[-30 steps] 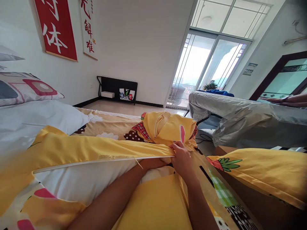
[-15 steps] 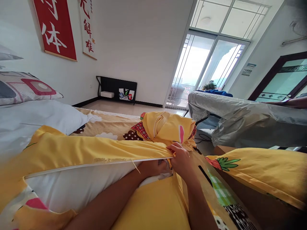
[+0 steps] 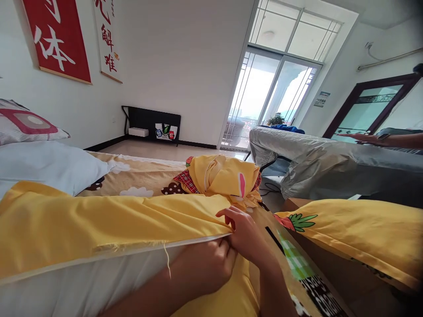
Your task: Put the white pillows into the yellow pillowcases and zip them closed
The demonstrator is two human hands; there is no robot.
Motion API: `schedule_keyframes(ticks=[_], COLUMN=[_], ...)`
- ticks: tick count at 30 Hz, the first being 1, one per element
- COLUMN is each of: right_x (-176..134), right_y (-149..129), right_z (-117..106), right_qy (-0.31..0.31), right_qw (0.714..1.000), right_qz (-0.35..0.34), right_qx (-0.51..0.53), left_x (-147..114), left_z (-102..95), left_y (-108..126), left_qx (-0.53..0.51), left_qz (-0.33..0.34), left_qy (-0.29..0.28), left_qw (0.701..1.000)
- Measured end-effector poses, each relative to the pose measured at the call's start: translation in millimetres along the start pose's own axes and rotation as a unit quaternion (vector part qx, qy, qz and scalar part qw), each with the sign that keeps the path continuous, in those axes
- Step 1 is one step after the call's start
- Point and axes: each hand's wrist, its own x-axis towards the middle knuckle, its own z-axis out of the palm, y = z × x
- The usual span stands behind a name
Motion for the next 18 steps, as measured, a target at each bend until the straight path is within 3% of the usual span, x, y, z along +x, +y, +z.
schedule_keyframes(ticks=[3,7,10,13,18], right_x=[-8.4,-15.6,-19.2,-25.0,-30.7], right_y=[-2.9,-5.3,-3.8,1.6,19.7], right_z=[-5.4,-9.4,-12.3,-19.7,-42.9], right_qy=[-0.031,-0.001,0.006,-0.027,-0.099], right_qw=[0.999,0.999,1.000,0.999,0.979], right_qz=[-0.013,0.006,0.004,-0.045,-0.136], right_qx=[-0.003,-0.032,-0.030,0.002,0.116], left_x=[-4.5,-4.9,-3.2,-4.4,-10.1], left_z=[4.7,19.9,29.4,30.1,22.3], left_y=[1.4,-5.3,-3.4,2.9,5.4], left_qx=[-0.024,-0.138,-0.158,-0.174,-0.169], left_qz=[-0.001,-0.095,-0.159,-0.162,-0.122], left_qy=[0.059,0.141,0.195,0.210,0.182], left_qw=[0.998,0.976,0.955,0.948,0.961])
